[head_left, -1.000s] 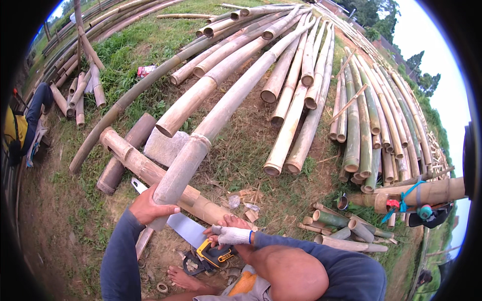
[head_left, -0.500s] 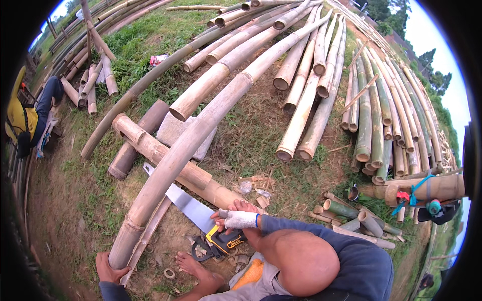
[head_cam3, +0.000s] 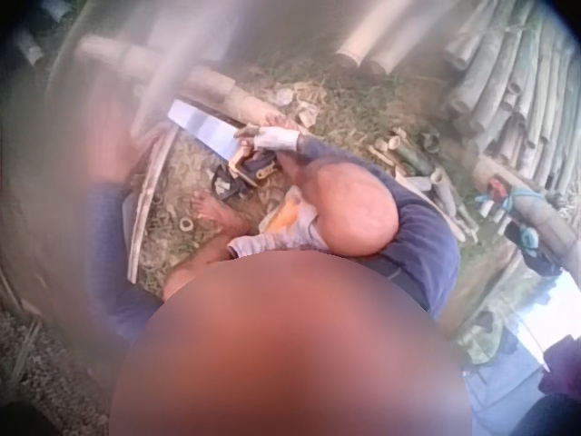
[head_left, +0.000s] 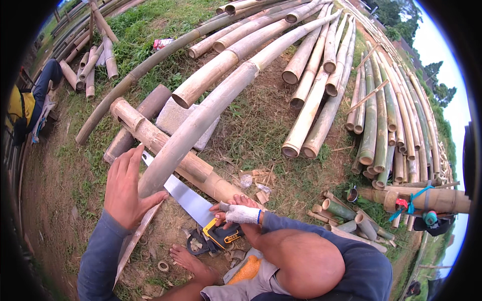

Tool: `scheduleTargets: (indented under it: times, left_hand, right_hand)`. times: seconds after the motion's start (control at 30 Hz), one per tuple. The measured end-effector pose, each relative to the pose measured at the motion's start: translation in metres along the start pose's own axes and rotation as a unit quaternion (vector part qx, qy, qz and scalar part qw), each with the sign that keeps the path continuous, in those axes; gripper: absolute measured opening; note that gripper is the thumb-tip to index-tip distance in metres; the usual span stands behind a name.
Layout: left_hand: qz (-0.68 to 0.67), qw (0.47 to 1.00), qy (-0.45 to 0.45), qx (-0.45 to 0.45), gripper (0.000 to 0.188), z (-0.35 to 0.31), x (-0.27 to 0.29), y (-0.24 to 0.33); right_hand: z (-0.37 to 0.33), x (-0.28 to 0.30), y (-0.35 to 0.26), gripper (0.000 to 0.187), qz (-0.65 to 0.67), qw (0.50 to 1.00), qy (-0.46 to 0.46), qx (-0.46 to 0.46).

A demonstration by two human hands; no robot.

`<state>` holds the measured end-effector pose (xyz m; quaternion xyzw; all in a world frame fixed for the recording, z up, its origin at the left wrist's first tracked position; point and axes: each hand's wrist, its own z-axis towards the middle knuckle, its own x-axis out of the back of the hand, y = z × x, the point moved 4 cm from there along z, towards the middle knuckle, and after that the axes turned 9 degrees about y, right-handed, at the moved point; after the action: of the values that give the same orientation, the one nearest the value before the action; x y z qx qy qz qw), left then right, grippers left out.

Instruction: The person sits on the ground and uses a hand saw to cut bamboo poles into shorter sections. They repeatedly position a bamboo pole on a makeshift stand, saw through it, and then move the cut pieces aside.

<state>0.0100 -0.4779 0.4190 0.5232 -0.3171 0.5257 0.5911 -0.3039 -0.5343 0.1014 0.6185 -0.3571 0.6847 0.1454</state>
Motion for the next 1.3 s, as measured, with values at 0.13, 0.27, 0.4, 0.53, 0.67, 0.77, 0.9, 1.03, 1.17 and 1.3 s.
scheduleTargets:
  times: [0.13, 0.27, 0.4, 0.53, 0.67, 0.77, 0.9, 1.03, 1.17, 1.3]
  left_hand:
    - [-0.042, 0.998, -0.045, 0.028, 0.115, 0.093, -0.059, 0.008]
    - [0.013, 0.98, -0.158, 0.119, 0.103, 0.135, -0.108, 0.007]
    - [-0.063, 0.962, -0.24, 0.111, 0.092, 0.133, -0.115, -0.013]
    - [-0.121, 0.965, -0.216, 0.088, 0.095, 0.115, -0.118, -0.03]
    - [-0.202, 0.949, -0.224, 0.089, 0.092, 0.087, -0.115, -0.042]
    - [-0.284, 0.92, -0.238, 0.126, 0.09, 0.052, -0.101, -0.059]
    - [-0.262, 0.899, -0.294, 0.192, 0.088, -0.024, -0.088, -0.105]
    - [-0.365, 0.808, -0.333, 0.321, 0.092, -0.111, -0.079, -0.153]
    - [-0.23, 0.841, -0.333, 0.359, 0.101, -0.15, -0.037, -0.176]
    - [-0.099, 0.94, -0.194, 0.265, 0.111, -0.109, -0.021, -0.15]
  right_hand:
    - [0.002, -0.012, 0.0, 0.059, 0.421, 0.865, -0.26, -0.075]
    - [0.004, -0.017, 0.008, 0.064, 0.558, 0.763, -0.305, -0.12]
    - [0.005, -0.024, 0.012, 0.062, 0.509, 0.804, -0.294, -0.089]
    - [0.005, -0.03, 0.015, 0.058, 0.369, 0.868, -0.302, -0.141]
    - [0.004, -0.016, 0.011, 0.059, 0.35, 0.872, -0.305, -0.153]
    - [0.004, 0.007, 0.007, 0.059, 0.337, 0.896, -0.272, -0.1]
    - [0.003, 0.035, 0.0, 0.058, 0.133, 0.982, -0.132, 0.028]
    - [-0.004, 0.037, -0.009, 0.064, -0.044, 0.994, 0.085, 0.05]
    - [-0.008, 0.001, 0.001, 0.076, 0.015, 1.0, 0.024, 0.001]
    - [-0.005, -0.03, 0.014, 0.078, 0.238, 0.956, -0.17, -0.012]
